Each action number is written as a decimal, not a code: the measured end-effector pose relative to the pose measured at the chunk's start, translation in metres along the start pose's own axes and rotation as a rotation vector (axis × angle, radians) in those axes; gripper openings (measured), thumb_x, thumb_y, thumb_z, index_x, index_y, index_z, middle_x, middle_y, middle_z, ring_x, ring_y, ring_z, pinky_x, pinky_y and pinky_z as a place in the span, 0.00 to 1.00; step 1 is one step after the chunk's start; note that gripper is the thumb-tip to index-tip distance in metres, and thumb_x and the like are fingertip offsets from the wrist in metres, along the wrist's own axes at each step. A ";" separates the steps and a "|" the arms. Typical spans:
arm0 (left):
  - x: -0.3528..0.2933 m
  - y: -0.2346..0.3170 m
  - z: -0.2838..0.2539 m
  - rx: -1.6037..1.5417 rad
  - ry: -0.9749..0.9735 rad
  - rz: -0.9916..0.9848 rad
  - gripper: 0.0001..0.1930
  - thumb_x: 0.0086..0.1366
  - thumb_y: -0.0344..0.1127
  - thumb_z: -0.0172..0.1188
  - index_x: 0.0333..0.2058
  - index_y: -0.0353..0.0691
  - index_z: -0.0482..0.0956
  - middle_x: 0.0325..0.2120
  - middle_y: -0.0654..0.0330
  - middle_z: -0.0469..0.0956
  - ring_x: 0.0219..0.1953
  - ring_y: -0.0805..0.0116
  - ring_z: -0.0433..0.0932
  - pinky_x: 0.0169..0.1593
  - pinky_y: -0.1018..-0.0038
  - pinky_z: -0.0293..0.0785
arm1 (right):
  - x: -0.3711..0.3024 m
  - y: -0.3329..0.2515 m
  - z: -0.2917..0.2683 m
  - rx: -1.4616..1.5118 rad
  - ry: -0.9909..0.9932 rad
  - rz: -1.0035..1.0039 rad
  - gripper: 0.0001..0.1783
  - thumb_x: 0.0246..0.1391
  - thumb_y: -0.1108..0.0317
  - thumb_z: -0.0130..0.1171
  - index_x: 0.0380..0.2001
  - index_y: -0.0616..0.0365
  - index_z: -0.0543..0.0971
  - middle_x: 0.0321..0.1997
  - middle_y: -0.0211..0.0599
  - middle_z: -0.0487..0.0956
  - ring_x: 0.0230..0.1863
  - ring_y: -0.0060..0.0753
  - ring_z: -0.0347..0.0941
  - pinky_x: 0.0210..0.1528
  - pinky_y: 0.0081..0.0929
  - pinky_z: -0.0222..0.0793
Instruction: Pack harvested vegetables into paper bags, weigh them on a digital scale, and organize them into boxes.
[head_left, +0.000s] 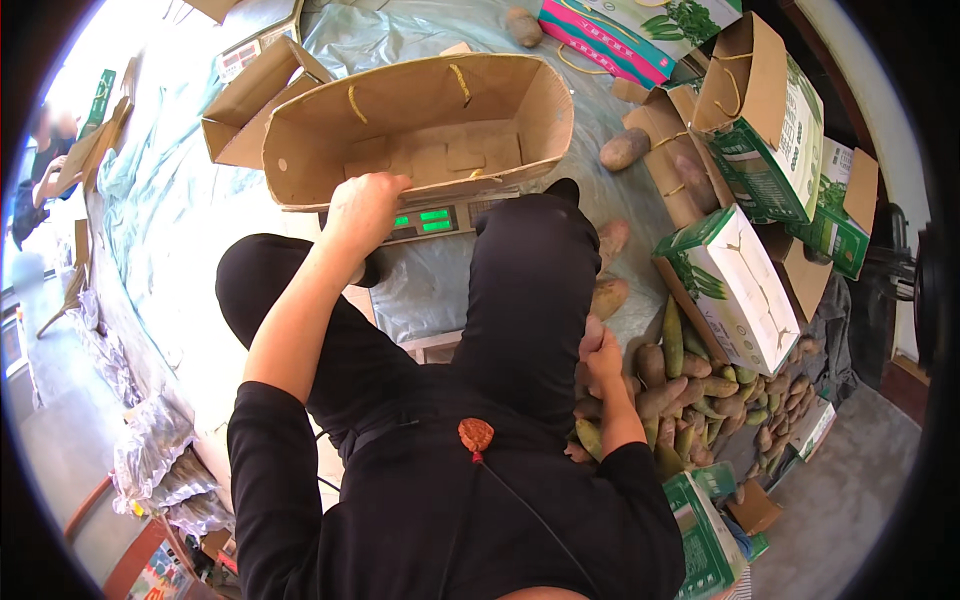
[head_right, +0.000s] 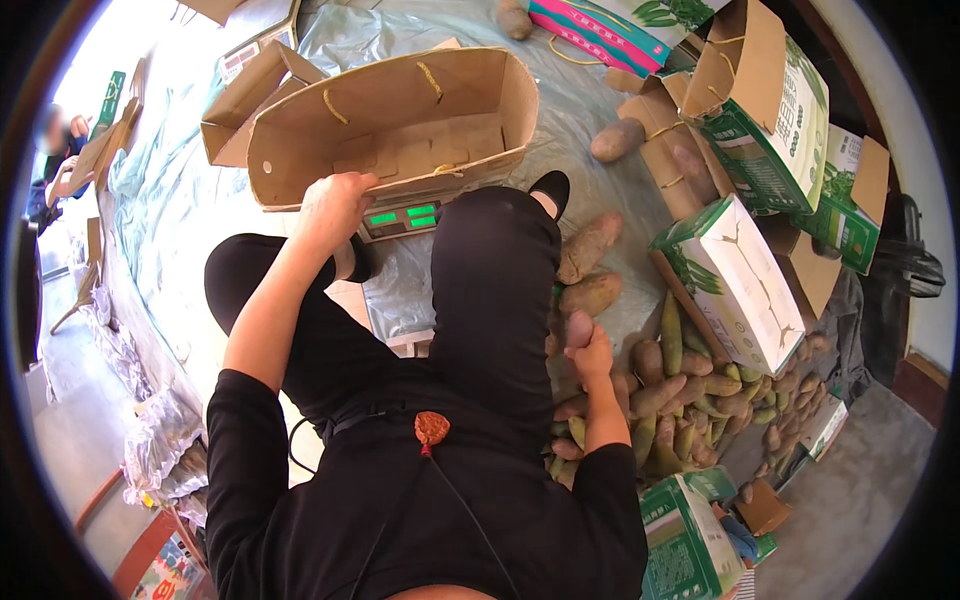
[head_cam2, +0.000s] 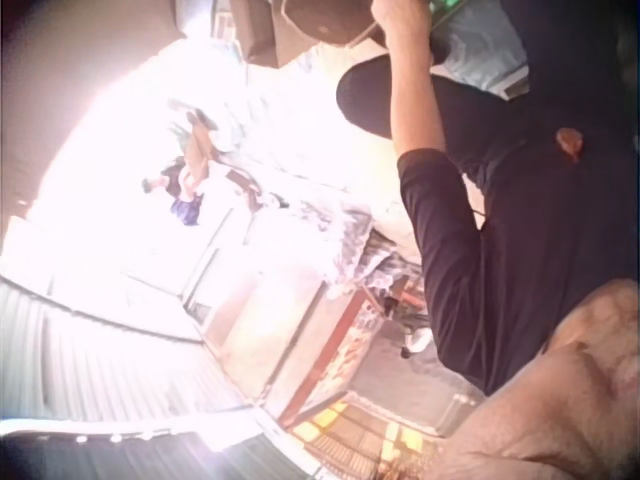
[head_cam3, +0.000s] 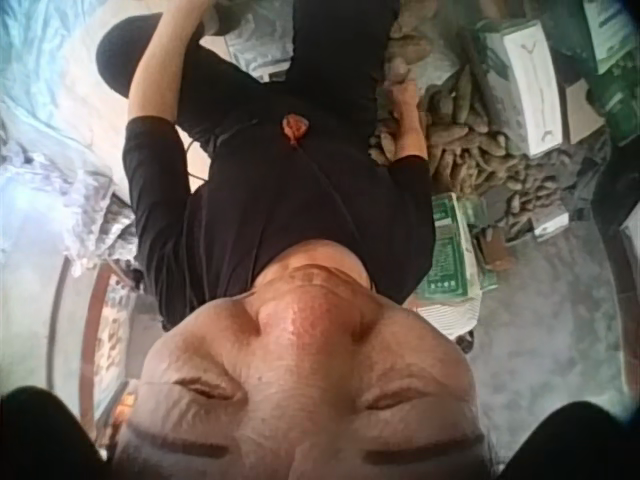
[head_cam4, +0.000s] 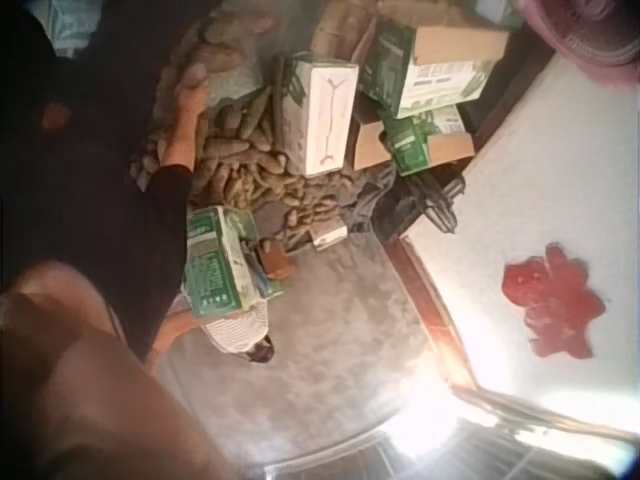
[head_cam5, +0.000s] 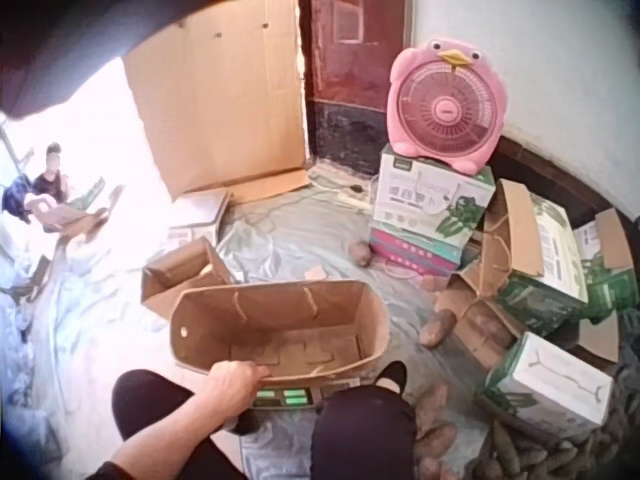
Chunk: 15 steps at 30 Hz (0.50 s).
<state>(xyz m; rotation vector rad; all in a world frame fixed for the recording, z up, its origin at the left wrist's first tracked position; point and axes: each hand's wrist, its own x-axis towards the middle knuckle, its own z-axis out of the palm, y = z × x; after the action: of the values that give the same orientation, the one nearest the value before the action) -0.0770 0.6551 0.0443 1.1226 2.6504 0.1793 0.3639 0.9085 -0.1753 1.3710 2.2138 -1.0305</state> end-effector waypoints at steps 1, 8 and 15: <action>-0.001 -0.003 0.001 0.017 -0.001 -0.007 0.09 0.53 0.28 0.56 0.34 0.43 0.80 0.26 0.52 0.79 0.33 0.51 0.79 0.37 0.60 0.75 | 0.001 -0.012 -0.005 -0.002 -0.007 -0.009 0.38 0.31 0.68 0.73 0.50 0.52 0.69 0.50 0.38 0.74 0.52 0.48 0.69 0.52 0.42 0.66; -0.007 -0.012 -0.001 -0.001 -0.005 -0.035 0.09 0.52 0.27 0.56 0.32 0.44 0.80 0.26 0.53 0.79 0.33 0.53 0.79 0.37 0.62 0.76 | -0.001 -0.195 -0.140 0.511 0.162 -0.431 0.41 0.32 0.74 0.70 0.55 0.61 0.66 0.49 0.38 0.74 0.51 0.33 0.70 0.54 0.31 0.65; -0.007 -0.010 -0.003 -0.011 -0.062 -0.068 0.09 0.52 0.28 0.57 0.33 0.42 0.80 0.28 0.52 0.79 0.36 0.50 0.78 0.42 0.59 0.74 | -0.030 -0.371 -0.229 0.532 0.170 -0.920 0.42 0.34 0.71 0.71 0.56 0.60 0.66 0.52 0.37 0.72 0.52 0.33 0.71 0.55 0.31 0.67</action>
<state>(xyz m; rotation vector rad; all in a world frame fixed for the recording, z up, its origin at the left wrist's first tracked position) -0.0803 0.6429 0.0464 1.0167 2.6253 0.1432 0.0731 0.9558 0.1474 0.5240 2.8983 -1.9654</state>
